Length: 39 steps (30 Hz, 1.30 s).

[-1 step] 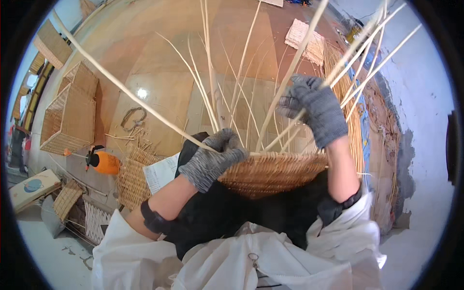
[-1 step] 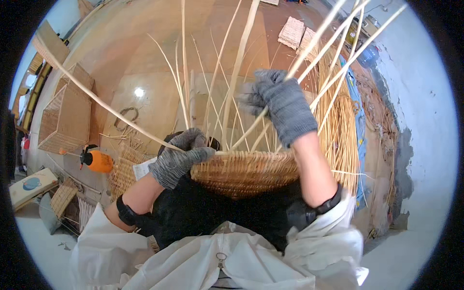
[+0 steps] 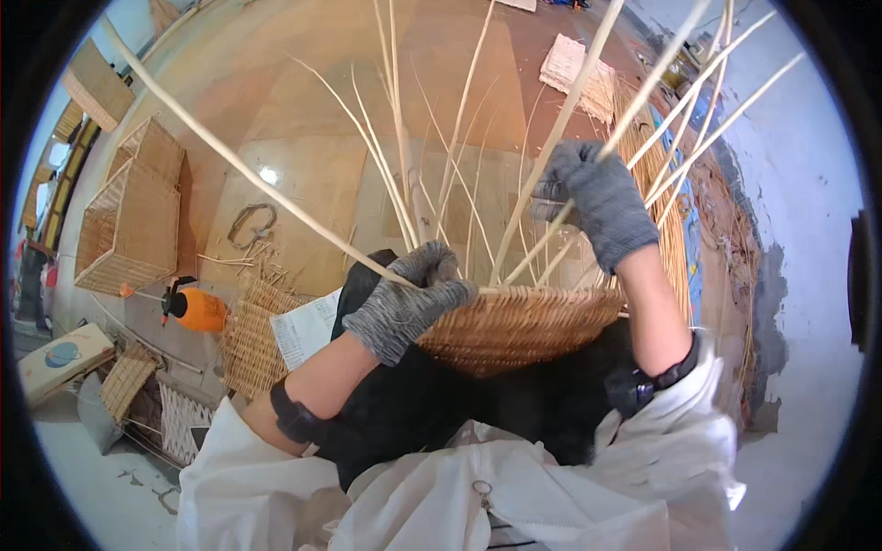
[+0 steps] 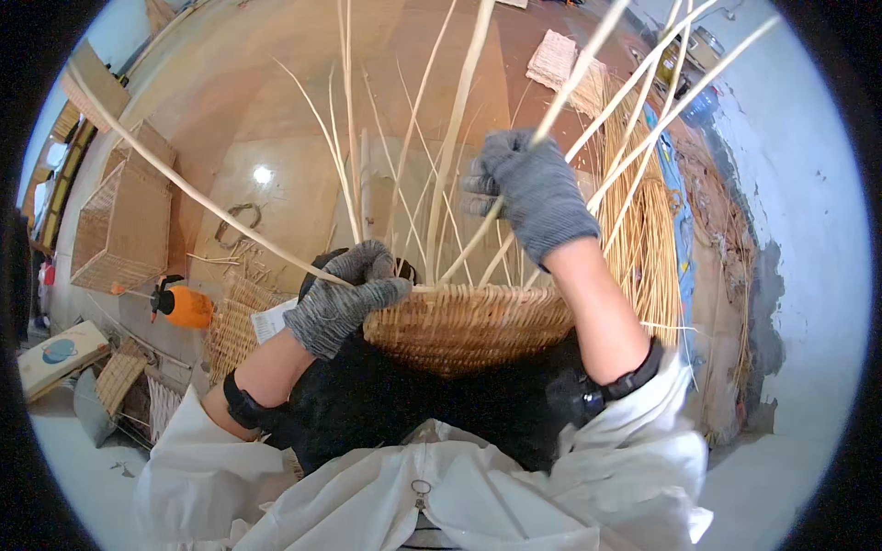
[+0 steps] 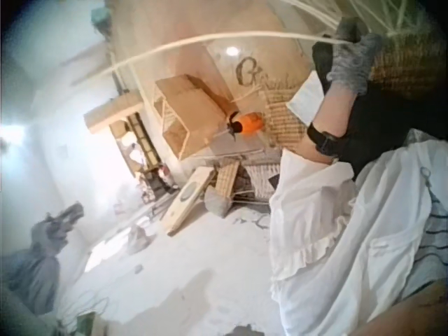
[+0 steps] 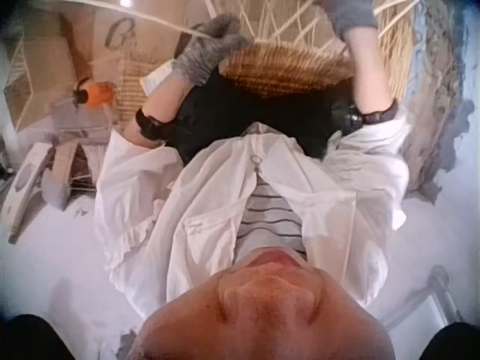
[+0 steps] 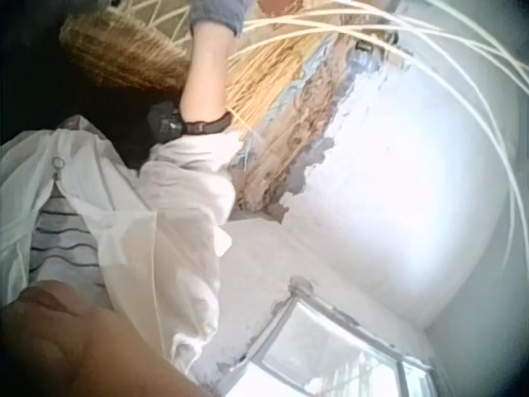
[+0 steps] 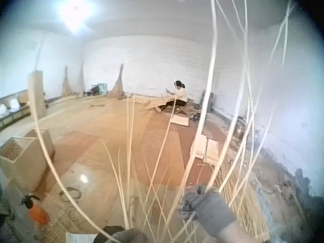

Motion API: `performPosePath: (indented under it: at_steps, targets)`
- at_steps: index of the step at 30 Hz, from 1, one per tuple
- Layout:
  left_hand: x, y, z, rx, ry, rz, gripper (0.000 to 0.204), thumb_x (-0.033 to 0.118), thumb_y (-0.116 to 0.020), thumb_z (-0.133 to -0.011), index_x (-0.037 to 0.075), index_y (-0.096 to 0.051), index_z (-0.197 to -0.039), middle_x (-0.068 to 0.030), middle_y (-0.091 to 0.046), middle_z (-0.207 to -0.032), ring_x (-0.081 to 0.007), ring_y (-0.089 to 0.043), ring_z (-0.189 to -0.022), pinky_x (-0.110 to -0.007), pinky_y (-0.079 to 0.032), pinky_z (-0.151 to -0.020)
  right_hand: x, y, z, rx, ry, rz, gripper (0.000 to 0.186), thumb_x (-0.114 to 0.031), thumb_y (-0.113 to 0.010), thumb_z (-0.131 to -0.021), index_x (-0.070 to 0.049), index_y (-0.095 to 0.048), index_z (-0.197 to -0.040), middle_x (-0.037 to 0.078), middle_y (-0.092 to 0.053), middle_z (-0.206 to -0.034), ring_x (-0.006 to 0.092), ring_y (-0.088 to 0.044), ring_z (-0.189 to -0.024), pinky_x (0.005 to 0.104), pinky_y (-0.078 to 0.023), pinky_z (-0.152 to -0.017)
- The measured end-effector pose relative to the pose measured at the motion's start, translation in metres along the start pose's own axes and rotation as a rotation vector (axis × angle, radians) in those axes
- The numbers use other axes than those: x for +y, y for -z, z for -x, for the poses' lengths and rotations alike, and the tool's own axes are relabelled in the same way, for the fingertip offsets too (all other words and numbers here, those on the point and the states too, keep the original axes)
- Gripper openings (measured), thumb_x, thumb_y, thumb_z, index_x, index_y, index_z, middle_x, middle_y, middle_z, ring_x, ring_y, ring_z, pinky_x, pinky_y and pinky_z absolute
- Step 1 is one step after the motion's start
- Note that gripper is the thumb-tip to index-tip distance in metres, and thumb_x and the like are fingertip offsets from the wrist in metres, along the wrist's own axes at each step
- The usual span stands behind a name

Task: The person gathers a bundle of wooden sticks and then weaves long, flexible reeds around upright sticks to form the base and sides of a basket.

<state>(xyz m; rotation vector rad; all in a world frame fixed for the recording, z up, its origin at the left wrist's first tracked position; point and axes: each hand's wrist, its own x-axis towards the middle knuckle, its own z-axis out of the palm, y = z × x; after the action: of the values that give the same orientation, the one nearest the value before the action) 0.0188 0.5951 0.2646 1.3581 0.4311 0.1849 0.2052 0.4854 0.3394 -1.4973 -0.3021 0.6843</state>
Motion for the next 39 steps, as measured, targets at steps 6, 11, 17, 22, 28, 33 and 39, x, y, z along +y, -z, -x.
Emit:
performPosePath:
  at_steps: [6,11,17,22,28,33,39]
  targets:
    - [-0.004,-0.002,-0.003,-0.077,-0.05,-0.118,0.022,0.014,-0.071,-0.068,0.008,-0.05,-0.07,0.0047,-0.043,-0.066,-0.0067,-0.039,-0.063,-0.021,-0.036,-0.059,-0.033,-0.012,-0.007,-0.554,-0.416,0.782,0.016,-0.016,-0.062,-0.076,-0.003,-0.061,-0.087,0.008,-0.062,-0.074,0.0154,-0.06,-0.066,0.0255,-0.052,-0.058]
    - [-0.003,-0.007,-0.006,-0.114,-0.034,-0.05,0.022,0.014,-0.071,-0.068,0.008,-0.049,-0.069,0.0048,-0.043,-0.064,-0.0071,-0.038,-0.063,-0.021,-0.035,-0.057,0.006,-0.056,-0.051,-0.609,-0.573,1.319,0.017,-0.016,-0.065,-0.075,-0.005,-0.063,-0.088,0.004,-0.064,-0.083,0.015,-0.061,-0.068,0.0264,-0.052,-0.063]
    - [-0.008,-0.002,-0.012,-0.323,-0.247,-0.125,0.042,0.019,-0.073,-0.067,0.006,-0.054,-0.101,0.0008,-0.051,-0.071,-0.0098,-0.048,-0.068,-0.023,-0.042,-0.067,0.008,-0.053,-0.052,-0.906,-0.537,1.333,0.027,-0.022,-0.067,-0.072,-0.005,-0.063,-0.093,0.008,-0.063,-0.086,0.0173,-0.062,-0.071,0.0314,-0.05,-0.063]
    - [0.02,0.003,-0.027,-0.487,-0.07,-0.79,0.069,0.024,-0.075,-0.065,0.01,-0.041,-0.124,-0.0106,-0.058,-0.096,-0.0178,-0.055,-0.089,-0.031,-0.046,-0.081,0.008,-0.069,-0.042,-0.98,-0.207,1.615,0.03,-0.024,-0.066,-0.069,-0.004,-0.063,-0.091,0.01,-0.062,-0.08,0.0212,-0.056,-0.065,0.0331,-0.047,-0.061]
    - [0.03,0.009,-0.044,-0.676,-0.086,-0.759,0.069,0.02,-0.075,-0.063,0.007,-0.041,-0.122,-0.0108,-0.06,-0.093,-0.0191,-0.056,-0.09,-0.031,-0.046,-0.081,0.021,-0.002,-0.077,-0.546,0.125,1.27,0.029,-0.025,-0.058,-0.074,-0.004,-0.061,-0.095,0.013,-0.06,-0.077,0.0235,-0.053,-0.061,0.0332,-0.045,-0.061]
    - [0.023,0.009,-0.056,-0.589,-0.02,-0.694,0.065,0.013,-0.073,-0.062,0.013,-0.044,-0.12,-0.0063,-0.051,-0.08,-0.0157,-0.05,-0.075,-0.029,-0.044,-0.069,-0.028,-0.016,0.008,-0.099,0.996,1.106,0.024,-0.014,-0.046,-0.083,0.004,-0.054,-0.096,0.018,-0.06,-0.082,0.0251,-0.06,-0.073,0.0354,-0.049,-0.063]
    - [0.025,-0.012,-0.062,-0.663,-0.173,-0.722,0.061,0.008,-0.069,-0.062,0.015,-0.046,-0.119,0.0014,-0.038,-0.062,-0.011,-0.041,-0.06,-0.026,-0.04,-0.058,-0.09,-0.104,0.016,-0.732,0.234,1.148,0.031,-0.015,-0.056,-0.079,0.0,-0.053,-0.107,0.013,-0.059,-0.093,0.024,-0.061,-0.079,0.0304,-0.052,-0.065]
